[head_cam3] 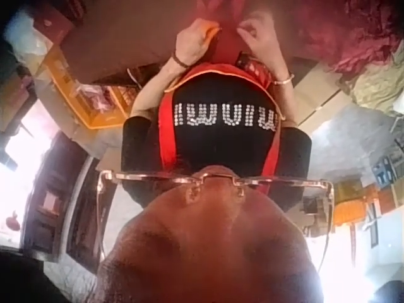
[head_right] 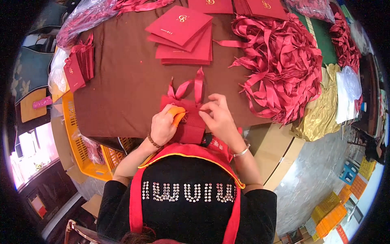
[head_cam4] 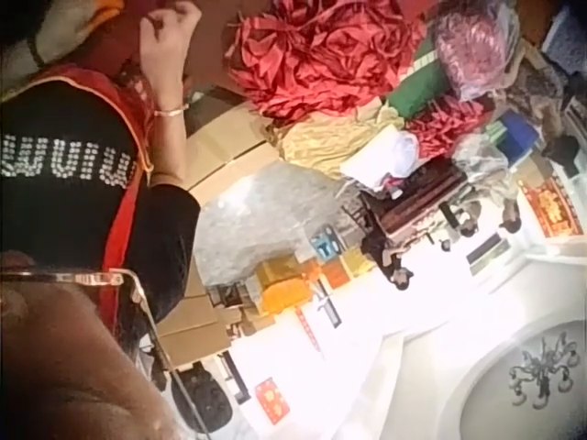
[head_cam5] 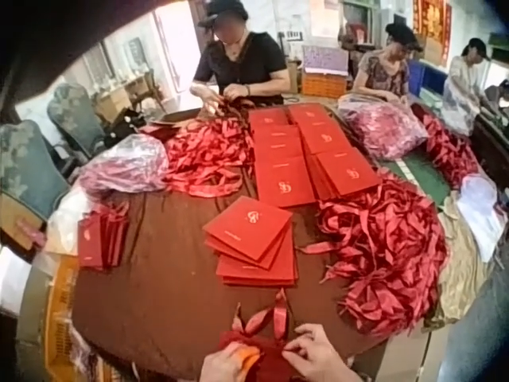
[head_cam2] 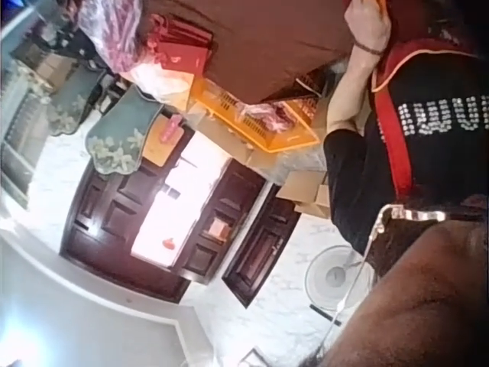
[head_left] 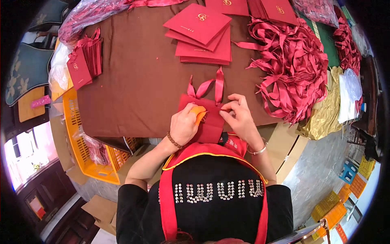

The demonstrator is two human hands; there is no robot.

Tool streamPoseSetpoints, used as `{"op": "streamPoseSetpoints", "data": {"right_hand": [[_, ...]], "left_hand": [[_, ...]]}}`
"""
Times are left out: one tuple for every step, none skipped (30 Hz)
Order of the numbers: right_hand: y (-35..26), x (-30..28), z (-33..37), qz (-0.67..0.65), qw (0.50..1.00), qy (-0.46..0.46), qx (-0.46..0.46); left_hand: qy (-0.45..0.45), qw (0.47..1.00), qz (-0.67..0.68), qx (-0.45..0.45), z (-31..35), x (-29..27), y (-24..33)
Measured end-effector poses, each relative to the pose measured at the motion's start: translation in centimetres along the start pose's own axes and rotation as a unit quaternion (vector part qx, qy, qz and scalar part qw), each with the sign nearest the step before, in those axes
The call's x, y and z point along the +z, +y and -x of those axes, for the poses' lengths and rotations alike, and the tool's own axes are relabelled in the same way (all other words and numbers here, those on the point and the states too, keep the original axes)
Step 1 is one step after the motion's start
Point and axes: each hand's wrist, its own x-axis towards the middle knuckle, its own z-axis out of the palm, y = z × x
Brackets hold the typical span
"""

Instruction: The person assembles gift bags by taking red bags and ribbon strips, threading and attaching ribbon handles to each bag by hand, and placing the finished bags on the table.

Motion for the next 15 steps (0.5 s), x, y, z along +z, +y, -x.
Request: {"op": "streamPoseSetpoints", "data": {"right_hand": [[0.2, -0.2, 0.1, 0.017, 1.0, 0.004, -0.026], [0.1, -0.4, 0.1, 0.018, 1.0, 0.004, -0.025], [-0.2, -0.7, 0.1, 0.045, 0.997, -0.008, -0.054], [-0.3, -0.8, 0.0, 0.072, 0.994, -0.019, -0.084], [-0.2, -0.8, 0.0, 0.072, 0.994, -0.018, -0.083], [-0.1, -0.8, 0.0, 0.067, 0.994, -0.015, -0.084], [0.1, -0.7, -0.1, 0.061, 0.994, -0.013, -0.086], [0.2, -0.7, -0.3, 0.061, 0.994, -0.012, -0.085], [0.2, -0.6, -0.6, 0.046, 0.996, -0.019, -0.073], [0.3, -0.5, -0.9, 0.03, 0.997, -0.027, -0.062], [0.4, -0.3, -1.0, 0.03, 0.997, -0.028, -0.061], [0.6, -0.1, -1.2, 0.007, 0.999, -0.041, -0.024], [0.6, 0.0, -1.2, -0.016, 0.998, -0.053, 0.011], [0.9, 0.0, -1.2, -0.017, 0.998, -0.053, 0.01], [1.3, 0.1, -1.1, -0.069, 0.996, -0.054, 0.028]], "left_hand": [[0.0, 1.0, 0.001, -0.001, 0.0, 0.0, 0.1], [-0.005, 1.0, -0.005, -0.005, -0.1, 0.0, 0.3], [-0.01, 1.0, -0.012, -0.009, -0.1, 0.0, 0.3], [-0.01, 1.0, -0.011, -0.008, -0.1, 0.1, 0.1], [-0.007, 1.0, -0.011, 0.003, 0.0, 0.3, -0.3], [-0.003, 1.0, -0.012, 0.015, 0.1, 0.4, -0.5], [-0.003, 1.0, -0.011, 0.015, 0.2, 0.4, -0.4], [0.003, 0.999, -0.028, 0.017, 0.2, 0.4, -0.3], [0.008, 0.999, -0.046, 0.019, 0.2, 0.3, -0.1], [0.008, 0.999, -0.046, 0.018, 0.0, 0.3, 0.1], [0.018, 0.996, -0.078, 0.039, -0.2, 0.1, 0.4], [0.028, 0.992, -0.111, 0.06, -0.4, 0.1, 0.6], [0.028, 0.992, -0.112, 0.06, -0.5, 0.1, 0.8], [0.04, 0.989, -0.119, 0.08, -0.7, 0.1, 1.1], [0.052, 0.986, -0.126, 0.101, -0.8, 0.1, 1.3]]}}
